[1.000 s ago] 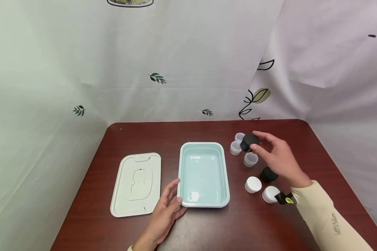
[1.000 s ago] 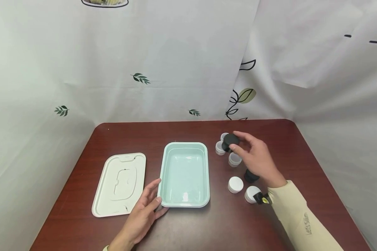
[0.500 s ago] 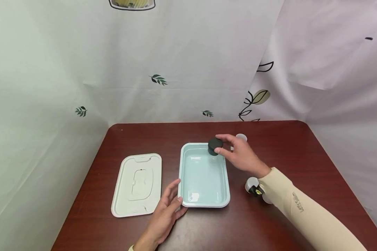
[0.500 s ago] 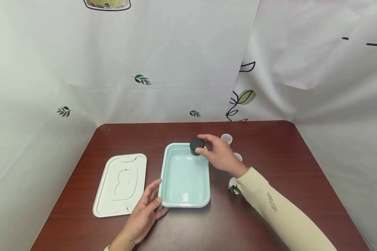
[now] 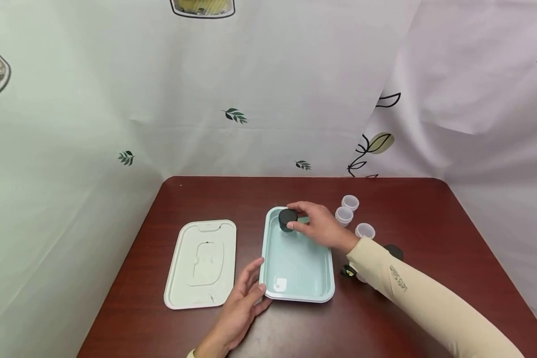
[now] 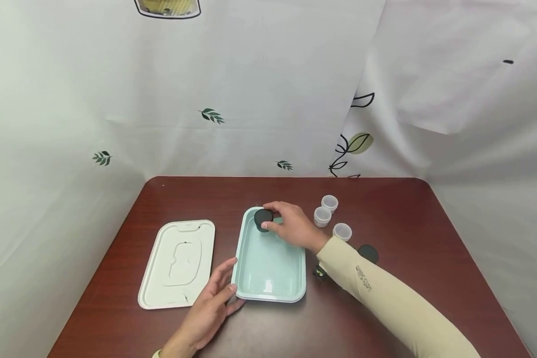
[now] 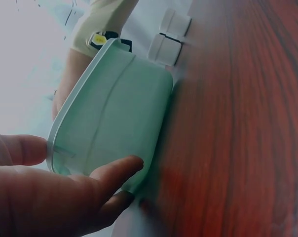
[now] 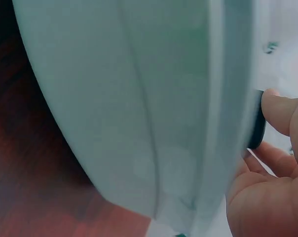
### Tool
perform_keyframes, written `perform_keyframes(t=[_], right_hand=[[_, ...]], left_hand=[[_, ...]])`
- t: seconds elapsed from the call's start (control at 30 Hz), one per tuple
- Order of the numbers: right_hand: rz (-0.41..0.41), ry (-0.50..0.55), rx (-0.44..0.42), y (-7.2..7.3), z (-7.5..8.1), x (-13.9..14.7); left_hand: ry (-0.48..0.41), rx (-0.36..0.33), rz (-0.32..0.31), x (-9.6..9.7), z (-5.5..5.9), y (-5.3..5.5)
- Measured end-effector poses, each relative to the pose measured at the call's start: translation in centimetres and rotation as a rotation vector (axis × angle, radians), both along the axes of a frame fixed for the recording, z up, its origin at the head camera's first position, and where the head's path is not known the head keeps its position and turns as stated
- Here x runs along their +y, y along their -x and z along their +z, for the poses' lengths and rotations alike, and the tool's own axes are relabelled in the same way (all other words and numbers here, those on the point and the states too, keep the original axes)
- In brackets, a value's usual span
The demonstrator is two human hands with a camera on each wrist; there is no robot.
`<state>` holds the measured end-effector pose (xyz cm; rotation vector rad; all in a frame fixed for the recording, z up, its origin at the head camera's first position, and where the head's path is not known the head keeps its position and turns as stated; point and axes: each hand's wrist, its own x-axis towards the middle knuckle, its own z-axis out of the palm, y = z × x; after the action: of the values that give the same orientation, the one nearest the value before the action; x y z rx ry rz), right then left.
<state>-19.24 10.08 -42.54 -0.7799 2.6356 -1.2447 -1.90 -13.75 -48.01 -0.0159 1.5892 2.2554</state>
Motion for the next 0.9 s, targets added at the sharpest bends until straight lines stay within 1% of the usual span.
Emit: perform_keyframes(t=[0.13, 0.3, 0.4, 0.5, 0.67, 0.9], right_hand=[[0.017, -0.045, 0.002, 0.1, -0.6, -0.4], [0.03, -0.07, 0.006, 0.3, -1.1, -1.2], [0.054, -0.09, 0.0, 0.4, -1.4, -1.8], [0.055, -0.107, -0.024, 0.2, -1.7, -2.2], [0.041, -0.135, -0.029, 0.2, -2.1, -2.7], [0.035, -0.225, 0.046, 0.0, -2.2, -3.0]], left_hand=[[-0.006, -0.002, -0.017, 0.2, 0.0, -0.1], [-0.016, 0.016, -0.02, 0.3, 0.1, -0.1], [-0.017, 0.022, -0.021, 0.3, 0.1, -0.1], [-0.017, 0.018, -0.021, 0.4, 0.2, -0.1], [-0.015, 0.001, -0.005, 0.5, 0.2, 0.0], [-0.007, 0.004, -0.006, 0.5, 0.2, 0.1]])
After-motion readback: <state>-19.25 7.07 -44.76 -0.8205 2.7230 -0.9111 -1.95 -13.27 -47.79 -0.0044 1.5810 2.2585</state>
